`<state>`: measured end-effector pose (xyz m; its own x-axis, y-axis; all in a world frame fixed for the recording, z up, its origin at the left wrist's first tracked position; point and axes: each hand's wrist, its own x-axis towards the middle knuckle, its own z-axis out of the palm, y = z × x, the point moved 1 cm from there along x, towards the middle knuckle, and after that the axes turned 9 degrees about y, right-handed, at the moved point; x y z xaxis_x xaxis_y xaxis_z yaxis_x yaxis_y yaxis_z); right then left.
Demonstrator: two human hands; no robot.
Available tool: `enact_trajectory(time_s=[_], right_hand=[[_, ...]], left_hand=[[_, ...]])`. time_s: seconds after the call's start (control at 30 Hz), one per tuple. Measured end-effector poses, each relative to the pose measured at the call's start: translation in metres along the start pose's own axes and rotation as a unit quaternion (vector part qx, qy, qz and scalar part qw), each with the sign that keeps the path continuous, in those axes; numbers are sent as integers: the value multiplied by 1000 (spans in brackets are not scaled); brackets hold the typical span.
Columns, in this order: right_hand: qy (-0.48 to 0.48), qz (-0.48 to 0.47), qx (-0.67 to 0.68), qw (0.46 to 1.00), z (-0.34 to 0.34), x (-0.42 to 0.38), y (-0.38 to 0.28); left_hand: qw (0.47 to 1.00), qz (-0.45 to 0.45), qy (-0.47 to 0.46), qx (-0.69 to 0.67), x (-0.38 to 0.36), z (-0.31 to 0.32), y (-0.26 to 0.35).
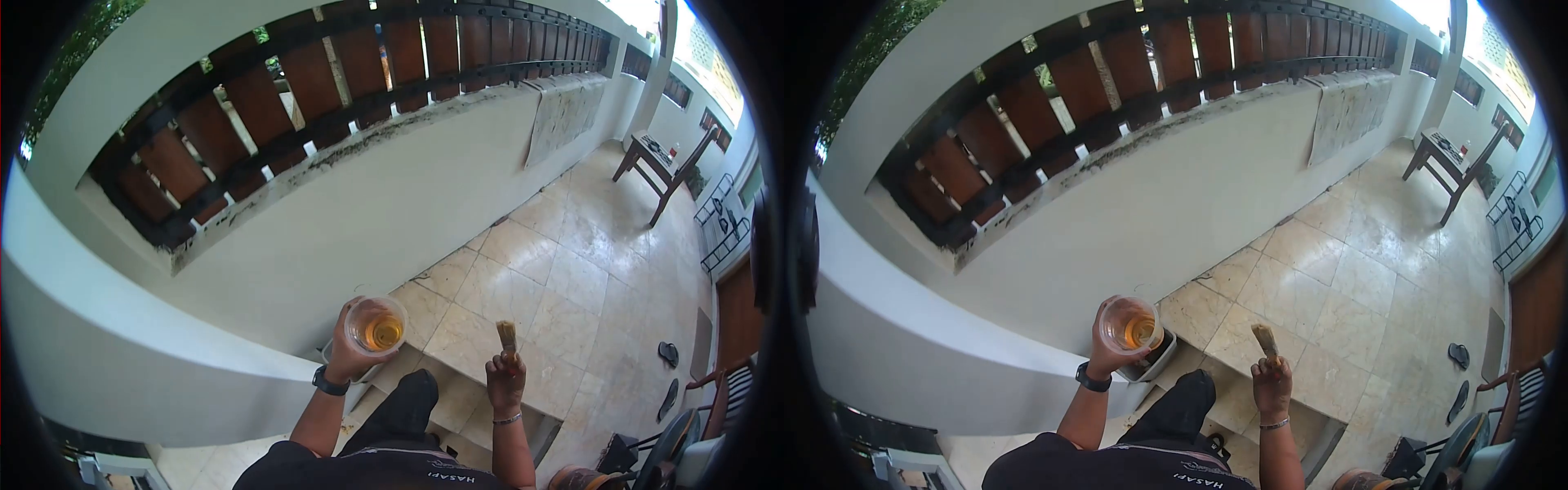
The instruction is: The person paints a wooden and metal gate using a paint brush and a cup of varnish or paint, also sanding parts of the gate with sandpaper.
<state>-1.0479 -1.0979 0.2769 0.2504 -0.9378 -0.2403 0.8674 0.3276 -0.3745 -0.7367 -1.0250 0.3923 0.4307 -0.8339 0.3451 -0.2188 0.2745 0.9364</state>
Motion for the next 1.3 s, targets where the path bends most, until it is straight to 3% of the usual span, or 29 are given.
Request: enact_trajectory(time_s=[0.07,0.2,0.43,0.67,0.77,0.87,0.93,1.0,1.13,1.2,1.3], right_hand=[[-5,4,77,997,34,18,-2],[-12,-26,108,994,110,48,-21],[-21,-105,17,994,196,92,-84],[14,-193,-77,978,260,166,-170],[-18,-207,-96,973,325,217,-222],[-122,-230,-165,952,416,272,-277],[-164,-284,-210,921,489,298,-299],[-200,-267,-217,917,560,315,-311],[-271,-478,-319,772,699,319,-300],[-295,-512,-358,723,751,316,-279],[-374,-493,-343,707,815,320,-236]], left_hand=[[998,49,9,27,54,4,22],[994,93,45,-19,152,4,90],[987,141,53,-61,281,-5,220],[962,241,126,12,383,0,332],[960,236,149,-8,427,18,372],[964,206,166,23,476,31,420],[960,190,200,41,502,38,446],[959,178,216,53,526,37,462],[951,164,236,112,569,24,472],[954,126,249,105,582,21,475],[951,118,263,115,604,7,460]])
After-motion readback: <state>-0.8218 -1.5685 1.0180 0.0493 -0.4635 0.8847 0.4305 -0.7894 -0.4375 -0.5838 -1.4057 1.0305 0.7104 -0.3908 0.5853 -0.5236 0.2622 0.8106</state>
